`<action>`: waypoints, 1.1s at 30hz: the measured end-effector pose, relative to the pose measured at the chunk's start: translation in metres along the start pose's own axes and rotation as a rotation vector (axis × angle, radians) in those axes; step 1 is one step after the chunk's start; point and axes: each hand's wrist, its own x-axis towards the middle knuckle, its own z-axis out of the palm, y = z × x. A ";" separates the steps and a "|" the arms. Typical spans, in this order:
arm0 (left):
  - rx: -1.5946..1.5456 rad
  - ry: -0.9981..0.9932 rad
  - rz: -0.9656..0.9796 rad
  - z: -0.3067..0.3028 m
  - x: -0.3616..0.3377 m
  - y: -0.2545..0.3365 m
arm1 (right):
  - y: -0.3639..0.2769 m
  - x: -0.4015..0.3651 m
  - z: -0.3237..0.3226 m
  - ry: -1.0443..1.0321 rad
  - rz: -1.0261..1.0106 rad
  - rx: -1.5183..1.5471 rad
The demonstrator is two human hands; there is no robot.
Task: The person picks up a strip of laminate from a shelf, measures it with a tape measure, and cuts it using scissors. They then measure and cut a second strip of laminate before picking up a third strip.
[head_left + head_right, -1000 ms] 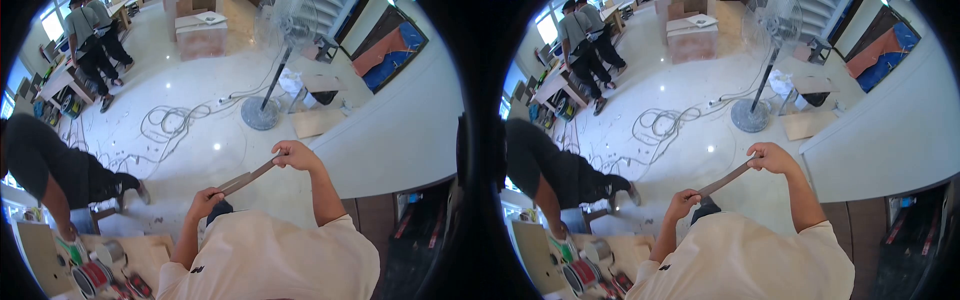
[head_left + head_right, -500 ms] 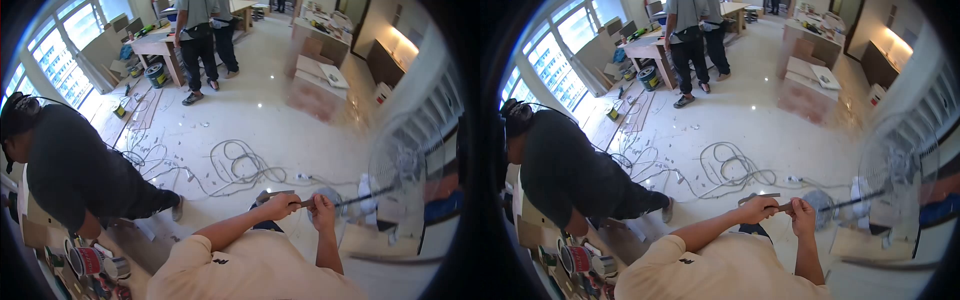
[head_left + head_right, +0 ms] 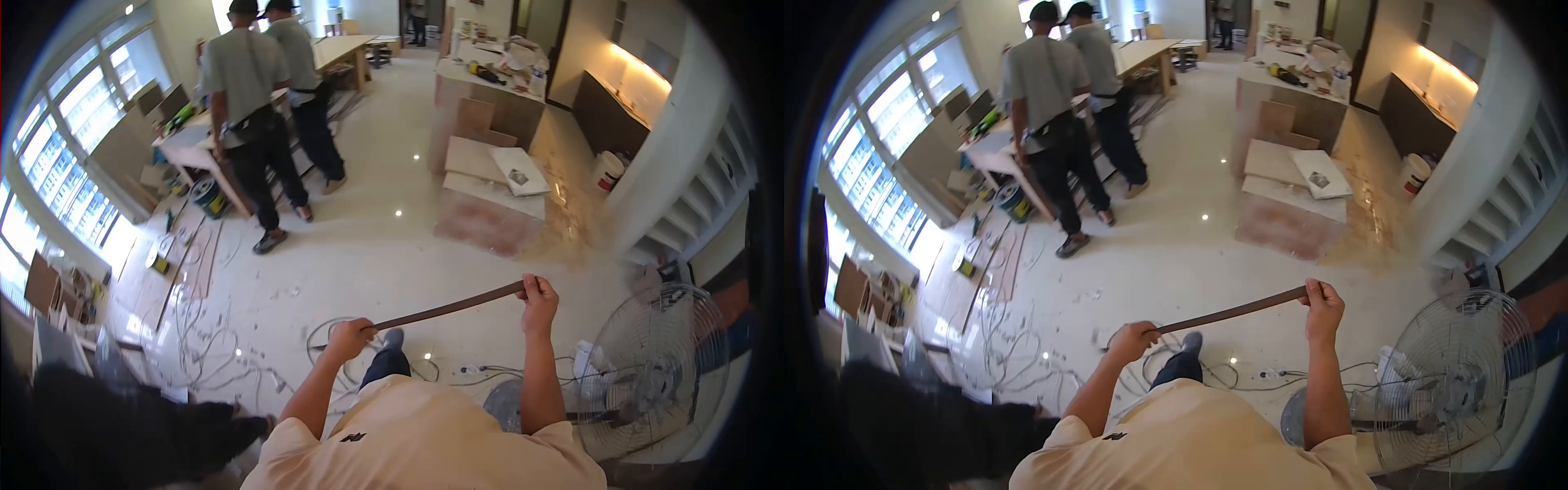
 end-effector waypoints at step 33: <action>0.137 -0.702 -0.042 0.513 0.816 0.303 | 0.112 0.605 -0.541 1.119 0.015 0.491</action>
